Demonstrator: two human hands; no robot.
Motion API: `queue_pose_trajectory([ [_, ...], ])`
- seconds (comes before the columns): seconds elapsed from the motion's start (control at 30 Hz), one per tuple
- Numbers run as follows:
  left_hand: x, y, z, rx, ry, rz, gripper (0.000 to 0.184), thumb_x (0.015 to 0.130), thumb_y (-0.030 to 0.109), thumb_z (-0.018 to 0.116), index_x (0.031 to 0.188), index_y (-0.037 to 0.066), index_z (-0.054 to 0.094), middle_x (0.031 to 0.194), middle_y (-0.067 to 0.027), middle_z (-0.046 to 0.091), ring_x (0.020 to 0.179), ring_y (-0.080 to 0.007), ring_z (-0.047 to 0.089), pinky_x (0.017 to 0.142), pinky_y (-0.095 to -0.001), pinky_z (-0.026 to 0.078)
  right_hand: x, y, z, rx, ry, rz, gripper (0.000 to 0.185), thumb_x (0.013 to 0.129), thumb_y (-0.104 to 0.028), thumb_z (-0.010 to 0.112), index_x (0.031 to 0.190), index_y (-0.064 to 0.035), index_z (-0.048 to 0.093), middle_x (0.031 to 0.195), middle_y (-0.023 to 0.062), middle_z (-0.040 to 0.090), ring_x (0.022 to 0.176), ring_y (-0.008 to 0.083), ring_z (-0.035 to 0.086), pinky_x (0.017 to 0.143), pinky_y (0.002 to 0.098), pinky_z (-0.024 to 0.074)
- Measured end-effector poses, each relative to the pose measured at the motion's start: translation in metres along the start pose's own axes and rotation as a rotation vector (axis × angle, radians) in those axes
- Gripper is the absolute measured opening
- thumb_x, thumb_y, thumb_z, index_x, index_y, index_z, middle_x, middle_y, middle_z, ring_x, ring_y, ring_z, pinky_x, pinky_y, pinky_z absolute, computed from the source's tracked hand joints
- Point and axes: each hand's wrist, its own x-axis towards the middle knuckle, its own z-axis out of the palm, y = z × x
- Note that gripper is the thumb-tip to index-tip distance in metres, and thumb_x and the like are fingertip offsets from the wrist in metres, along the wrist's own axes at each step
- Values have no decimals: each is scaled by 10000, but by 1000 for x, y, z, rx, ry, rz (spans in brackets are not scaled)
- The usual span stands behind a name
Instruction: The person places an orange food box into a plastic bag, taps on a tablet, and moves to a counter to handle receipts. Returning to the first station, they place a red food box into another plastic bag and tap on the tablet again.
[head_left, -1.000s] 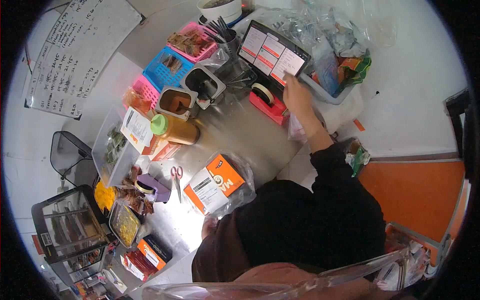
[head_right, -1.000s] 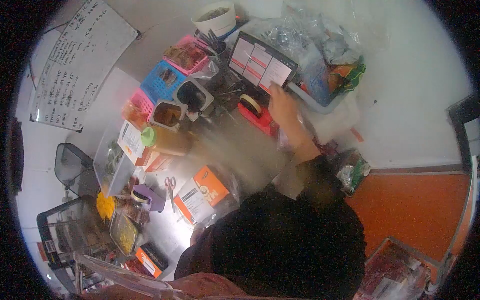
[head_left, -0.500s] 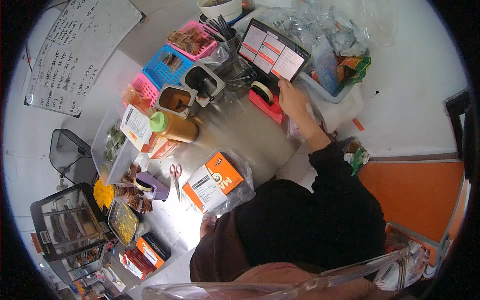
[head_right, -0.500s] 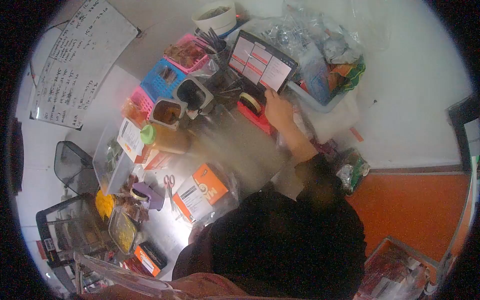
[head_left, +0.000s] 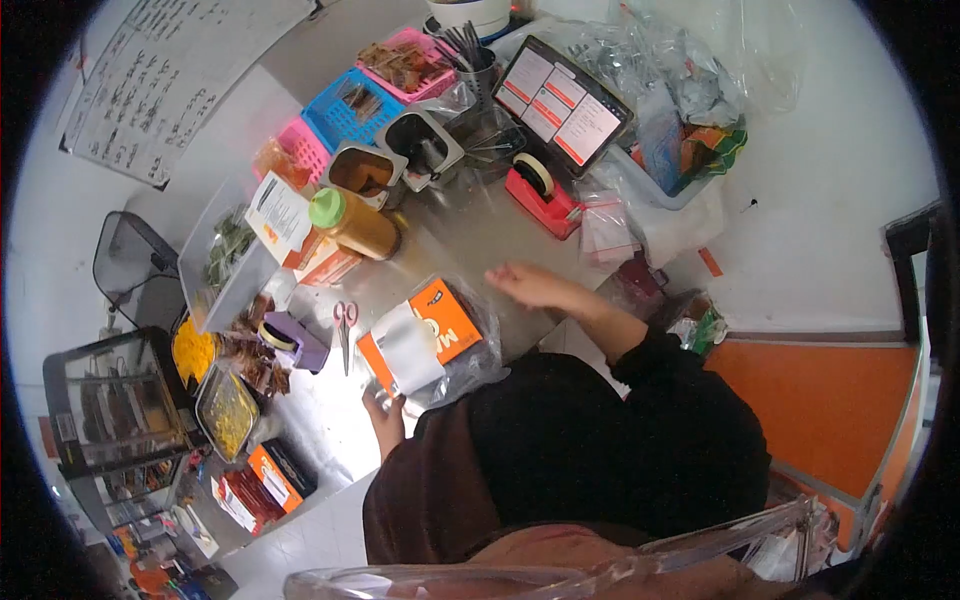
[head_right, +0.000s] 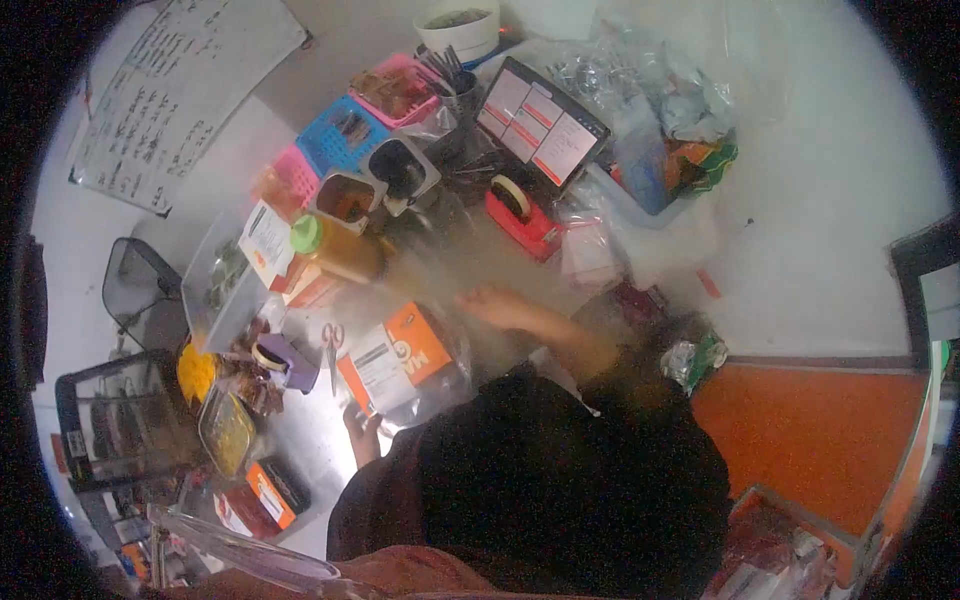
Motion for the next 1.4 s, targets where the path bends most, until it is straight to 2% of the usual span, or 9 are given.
queue_pose_trajectory([
  [0.07,14,9,-4,-257,-106,-12,349,786,90,506,1112,-4,425,1033,-90,482,955,-171,435,818,-295,356,-16,-10,28,519,-223,204,487,830,-379,513,1098,22,449,705,66,573,585,148,521,474,294,441],
  [0.27,16,50,-24,230,157,361,130,822,123,558,757,10,550,706,-23,515,672,-103,465,626,-238,391,6,-4,50,-104,188,-351,233,797,-178,567,962,-14,551,698,25,563,601,125,517,517,266,430],
  [0.53,14,101,-60,-282,105,313,184,848,152,525,815,-20,581,760,-65,598,680,-111,544,665,-236,437,-13,-72,29,680,-152,49,108,803,-117,544,868,-34,570,776,18,575,694,112,538,626,260,427],
  [0.7,-24,169,-87,-1013,-266,415,254,842,80,459,1063,-43,472,996,-115,552,850,-190,566,762,-304,460,-37,-153,-4,800,-128,-451,164,795,-148,562,899,-22,568,759,24,565,710,115,532,642,242,419],
  [0.9,-47,191,-73,-775,-331,481,468,770,75,499,1200,-49,364,1121,-167,481,1060,-290,491,933,-394,341,-45,-175,25,-435,481,-806,180,854,-182,506,923,-20,547,783,37,557,750,112,525,708,260,420],
  [1.07,-51,189,-79,-321,-411,604,494,757,110,559,1202,-28,393,1105,-155,483,1002,-282,486,903,-377,343,-54,-202,50,464,-387,-500,226,858,-177,516,1002,-4,490,819,66,577,782,143,564,705,276,460],
  [1.17,-44,196,-76,551,-105,912,517,719,212,653,1153,4,466,989,-134,506,893,-250,457,840,-358,349,-46,-193,112,229,-320,-821,229,835,-110,540,1022,1,466,808,84,592,738,156,594,682,302,483],
  [1.27,-19,189,-79,751,78,832,611,667,290,700,1149,0,461,974,-132,483,982,-259,426,852,-364,341,-42,-203,98,564,-484,-440,253,818,-74,555,1039,-11,449,826,75,583,767,134,578,707,280,465],
  [1.4,31,124,-70,263,-216,857,925,562,391,752,1281,27,297,1199,-141,386,1085,-250,401,934,-371,310,-38,-209,86,689,-365,-486,215,814,-45,522,1015,-18,449,817,46,560,746,104,528,713,241,416],
])
